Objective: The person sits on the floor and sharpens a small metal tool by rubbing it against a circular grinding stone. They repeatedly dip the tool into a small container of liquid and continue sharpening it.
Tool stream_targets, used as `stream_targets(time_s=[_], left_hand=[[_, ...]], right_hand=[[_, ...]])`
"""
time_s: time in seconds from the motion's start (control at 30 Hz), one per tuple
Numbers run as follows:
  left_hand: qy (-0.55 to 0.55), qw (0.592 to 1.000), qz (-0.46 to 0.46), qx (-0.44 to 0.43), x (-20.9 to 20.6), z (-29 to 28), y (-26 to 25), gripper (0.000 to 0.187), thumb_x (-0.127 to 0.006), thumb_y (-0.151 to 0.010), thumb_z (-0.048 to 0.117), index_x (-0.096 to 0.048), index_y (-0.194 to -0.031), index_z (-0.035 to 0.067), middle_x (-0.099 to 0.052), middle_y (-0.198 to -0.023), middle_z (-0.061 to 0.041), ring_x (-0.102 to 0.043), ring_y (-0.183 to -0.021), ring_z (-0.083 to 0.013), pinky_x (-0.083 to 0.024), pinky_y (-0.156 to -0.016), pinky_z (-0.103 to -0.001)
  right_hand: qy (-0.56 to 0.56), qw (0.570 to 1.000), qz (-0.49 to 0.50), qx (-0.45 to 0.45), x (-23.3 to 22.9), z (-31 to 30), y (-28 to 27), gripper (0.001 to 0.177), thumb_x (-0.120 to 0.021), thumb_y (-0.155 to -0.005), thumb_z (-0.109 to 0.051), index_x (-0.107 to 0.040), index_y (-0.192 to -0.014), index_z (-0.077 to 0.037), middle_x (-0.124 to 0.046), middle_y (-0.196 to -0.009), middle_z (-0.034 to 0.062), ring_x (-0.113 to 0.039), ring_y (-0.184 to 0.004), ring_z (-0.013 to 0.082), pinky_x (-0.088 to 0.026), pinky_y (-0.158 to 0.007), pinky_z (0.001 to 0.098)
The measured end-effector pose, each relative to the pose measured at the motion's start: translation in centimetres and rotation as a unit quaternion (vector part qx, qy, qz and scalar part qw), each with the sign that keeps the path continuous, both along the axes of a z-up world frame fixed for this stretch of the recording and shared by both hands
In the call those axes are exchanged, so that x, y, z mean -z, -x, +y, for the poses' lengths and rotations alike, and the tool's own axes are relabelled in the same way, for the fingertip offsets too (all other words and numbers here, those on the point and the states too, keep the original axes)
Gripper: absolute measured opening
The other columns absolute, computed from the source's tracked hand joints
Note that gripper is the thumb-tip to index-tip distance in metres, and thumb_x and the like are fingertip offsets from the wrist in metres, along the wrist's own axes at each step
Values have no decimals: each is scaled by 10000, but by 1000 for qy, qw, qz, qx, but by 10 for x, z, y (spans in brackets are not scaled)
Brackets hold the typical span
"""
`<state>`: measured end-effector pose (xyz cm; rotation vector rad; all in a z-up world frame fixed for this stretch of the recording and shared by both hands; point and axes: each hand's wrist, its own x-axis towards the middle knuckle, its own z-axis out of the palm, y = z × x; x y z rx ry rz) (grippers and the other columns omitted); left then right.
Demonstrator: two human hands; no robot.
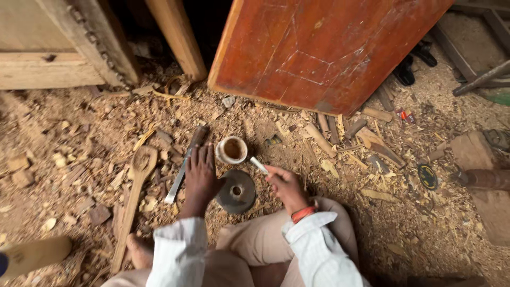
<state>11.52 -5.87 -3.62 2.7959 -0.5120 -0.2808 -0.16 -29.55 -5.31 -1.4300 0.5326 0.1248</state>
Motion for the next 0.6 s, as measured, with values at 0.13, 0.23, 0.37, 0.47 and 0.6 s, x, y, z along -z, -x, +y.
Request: stream_targets(time_s=[0.13, 0.23, 0.37, 0.47, 0.6], left_hand=[[87, 994, -51, 33, 19, -9, -31, 1231, -922, -602, 536, -269, -1567, 138, -342, -1610, -111, -173, -1541, -353, -112, -1246, -573], [129, 988, -58, 59, 24, -20, -45, 1158, -945, -550, 537, -395, -1520, 223, -398, -1576, -75, -208, -1522, -370, -101, -1228, -604], [176, 974, -68, 123, 23, -28, -49, 982, -938, -622, 568, -487, -1420, 217, -525, -1480, -43, -314, -1490, -400, -141, -1232, -631], [147, 960, -150, 183, 16, -26, -45, 951, -914, -641, 480, -484, -1443, 203, -553, -1479, -54, -386, -1481, -363, -165, -1237, -647], [67, 955, -171, 233, 3, -22, -34, 839, -888, -707, 429, -497, -1423, 232, -530, -1489, -56, -391, -1450, -315, -179, -1207, -645]], right_hand=[[-23, 998, -60, -26, 11, -2, -2, 364, -613, -995, -150, -661, -1347, -70, -771, -1054, 32, -641, -754, 19, -511, -611, 195], [97, 995, -20, 19, 12, -7, -11, 261, -674, -971, -138, -739, -1182, 1, -765, -920, 81, -613, -631, 67, -470, -517, 232], [260, 963, -62, 21, 3, -5, -18, 212, -644, -991, -155, -738, -1144, -42, -777, -870, 57, -705, -674, 76, -554, -575, 246], [295, 949, -115, 1, -1, 3, -21, 214, -615, -998, -144, -715, -1166, -56, -782, -903, 39, -714, -679, 104, -572, -606, 268], [386, 921, -53, 31, 1, 21, -22, 168, -680, -951, -200, -745, -1055, -87, -777, -791, 54, -734, -634, 142, -562, -583, 303]])
